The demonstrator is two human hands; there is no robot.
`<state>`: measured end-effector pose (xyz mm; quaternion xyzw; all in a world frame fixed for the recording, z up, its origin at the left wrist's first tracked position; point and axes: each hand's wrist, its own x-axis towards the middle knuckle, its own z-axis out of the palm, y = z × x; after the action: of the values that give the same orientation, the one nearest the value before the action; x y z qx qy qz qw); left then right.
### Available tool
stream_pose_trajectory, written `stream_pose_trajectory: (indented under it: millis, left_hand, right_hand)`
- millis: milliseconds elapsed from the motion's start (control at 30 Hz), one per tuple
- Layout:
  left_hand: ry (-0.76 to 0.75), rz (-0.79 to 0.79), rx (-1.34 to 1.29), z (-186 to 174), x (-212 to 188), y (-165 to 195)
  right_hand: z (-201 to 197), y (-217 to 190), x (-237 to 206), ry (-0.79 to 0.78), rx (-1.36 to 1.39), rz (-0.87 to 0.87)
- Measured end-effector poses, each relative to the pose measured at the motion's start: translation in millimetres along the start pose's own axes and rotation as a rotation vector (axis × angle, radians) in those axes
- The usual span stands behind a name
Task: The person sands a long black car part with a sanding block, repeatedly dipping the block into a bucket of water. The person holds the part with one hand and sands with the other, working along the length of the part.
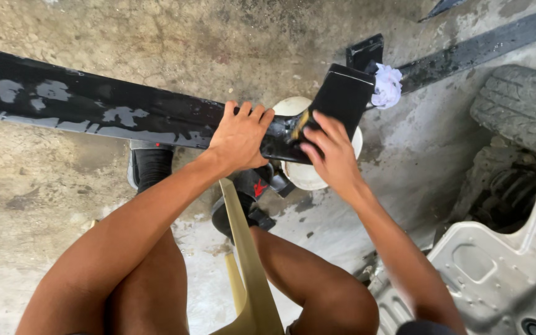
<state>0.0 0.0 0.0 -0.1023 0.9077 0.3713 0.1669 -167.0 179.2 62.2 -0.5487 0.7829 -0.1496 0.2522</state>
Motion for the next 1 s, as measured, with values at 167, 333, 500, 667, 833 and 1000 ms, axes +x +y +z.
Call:
stream_pose_trajectory:
  millis: [167,333,500,667,833,1000]
  left_hand:
    - [0.030,0.025,0.026,25.7,-14.7,-16.5]
    - [0.032,0.007,0.039,26.1,-22.2,-23.1]
    - [0.043,0.018,0.035,18.8,-13.5,-25.7]
    - [0.070,0.028,0.004,31.8,-25.6,-38.3]
    - [0.046,0.016,0.022,32.0,-30.2,-35.9]
    - [0.043,0.012,0.003,18.3,-21.4,-25.3]
  right_hand:
    - [-20.5,35.9,-26.6,-0.058,-0.153,0.029]
    - [-10.5,57.9,28.2,0.127,-0.198,0.018]
    - [20.6,13.3,-3.0,-0.006,-0.074,-0.025]
    - [-6.9,33.1,-11.6,-0.028,-0.248,0.011]
    - [-0.8,66.8,45.4,0.160,-0.264,0.024]
    - [28.1,34.7,37.7,0.093,-0.198,-0.039]
